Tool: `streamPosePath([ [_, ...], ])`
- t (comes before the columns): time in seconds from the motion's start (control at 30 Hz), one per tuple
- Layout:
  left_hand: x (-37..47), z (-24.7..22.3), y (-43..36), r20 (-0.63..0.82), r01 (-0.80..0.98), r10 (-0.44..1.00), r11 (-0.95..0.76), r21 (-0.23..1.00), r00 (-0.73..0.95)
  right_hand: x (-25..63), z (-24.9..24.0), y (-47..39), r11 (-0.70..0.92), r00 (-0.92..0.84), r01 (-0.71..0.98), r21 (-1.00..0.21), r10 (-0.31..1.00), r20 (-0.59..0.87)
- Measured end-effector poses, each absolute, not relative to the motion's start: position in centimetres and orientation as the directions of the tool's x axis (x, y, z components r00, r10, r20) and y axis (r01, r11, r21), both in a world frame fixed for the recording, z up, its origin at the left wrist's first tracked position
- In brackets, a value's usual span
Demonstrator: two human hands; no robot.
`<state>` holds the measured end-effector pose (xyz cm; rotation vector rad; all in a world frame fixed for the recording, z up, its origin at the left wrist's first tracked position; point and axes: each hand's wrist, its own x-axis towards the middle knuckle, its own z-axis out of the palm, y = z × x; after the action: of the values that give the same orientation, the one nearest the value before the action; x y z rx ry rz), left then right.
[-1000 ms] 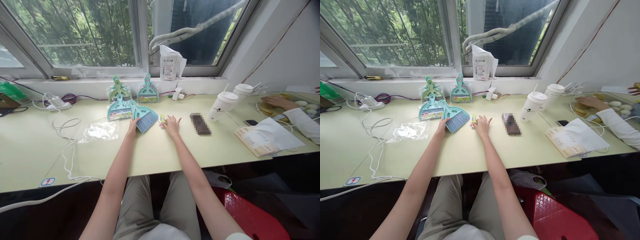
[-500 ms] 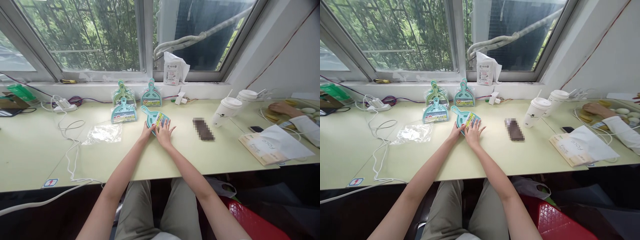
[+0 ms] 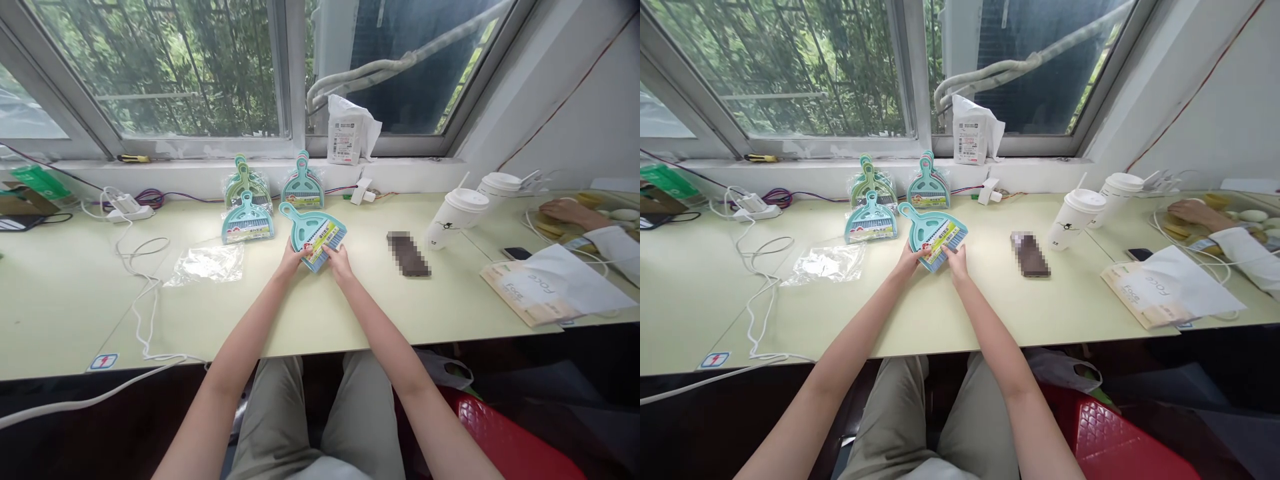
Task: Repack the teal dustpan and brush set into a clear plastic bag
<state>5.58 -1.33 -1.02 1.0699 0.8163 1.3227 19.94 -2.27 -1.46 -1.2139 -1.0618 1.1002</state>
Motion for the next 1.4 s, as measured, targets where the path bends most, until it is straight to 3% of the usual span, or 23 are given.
streamPosePath([
  [0.07, 5.5, -0.8, -1.4, 0.136, -0.336, 0.983, -0.086, 0.938, 0.127, 20.2, -1.5, -2.1, -0.046, 0.079, -0.344, -0.938, 0.994, -0.077],
  [0.17, 5.0, -0.5, -1.5, 0.155, -0.309, 0.976, -0.102, 0.946, 0.152, 20.5, -1.1, -2.1, -0.13, -0.002, -0.5, -0.856, 0.989, -0.149],
  [0.63, 4.0, -0.3, -1.3, 0.199, -0.202, 0.955, -0.155, 0.967, 0.219, 20.6, -0.9, -2.1, -0.153, -0.097, -0.509, -0.847, 0.988, -0.12],
  [0.73, 3.9, 0.2, -1.3, 0.198, -0.093, 0.946, -0.179, 0.979, 0.257, 20.6, -1.0, -2.0, -0.135, -0.058, -0.513, -0.848, 0.991, -0.123],
  [0.8, 3.1, 1.0, -1.4, 0.172, 0.082, 0.964, -0.192, 0.978, 0.201, 20.7, -0.9, -2.0, -0.112, -0.038, -0.525, -0.843, 0.993, -0.109],
  [0.9, 0.4, 2.2, -1.7, 0.221, 0.524, 0.958, -0.095, 0.846, -0.183, 21.0, -1.0, -2.0, -0.076, 0.001, -0.546, -0.834, 0.996, -0.091],
  [0.97, -2.3, 2.6, -2.0, 0.312, 0.758, 0.84, 0.168, 0.63, -0.445, 21.3, -1.1, -2.0, -0.062, 0.021, -0.556, -0.829, 0.996, -0.088],
  [1.03, -5.1, 2.5, -2.2, 0.317, 0.794, 0.751, 0.433, 0.428, -0.58, 21.5, -1.1, -1.8, -0.054, 0.03, -0.563, -0.824, 0.996, -0.086],
  [1.07, -6.2, 2.4, -2.2, 0.249, 0.772, 0.745, 0.522, 0.362, -0.619, 21.5, -1.2, -1.8, -0.052, 0.034, -0.567, -0.822, 0.996, -0.086],
  [1.17, -7.7, 1.8, -2.1, 0.099, 0.758, 0.764, 0.599, 0.259, -0.637, 21.6, -1.1, -1.7, -0.054, 0.051, -0.574, -0.817, 0.994, -0.102],
  [1.23, -7.0, 1.5, -1.8, 0.1, 0.805, 0.809, 0.548, 0.227, -0.579, 21.7, -1.1, -1.6, -0.065, 0.054, -0.571, -0.819, 0.992, -0.117],
  [1.4, -2.7, 0.9, -2.2, 0.119, 0.974, 0.98, 0.133, 0.185, -0.157, 22.0, -1.2, -1.5, -0.063, 0.071, -0.567, -0.821, 0.99, -0.125],
])
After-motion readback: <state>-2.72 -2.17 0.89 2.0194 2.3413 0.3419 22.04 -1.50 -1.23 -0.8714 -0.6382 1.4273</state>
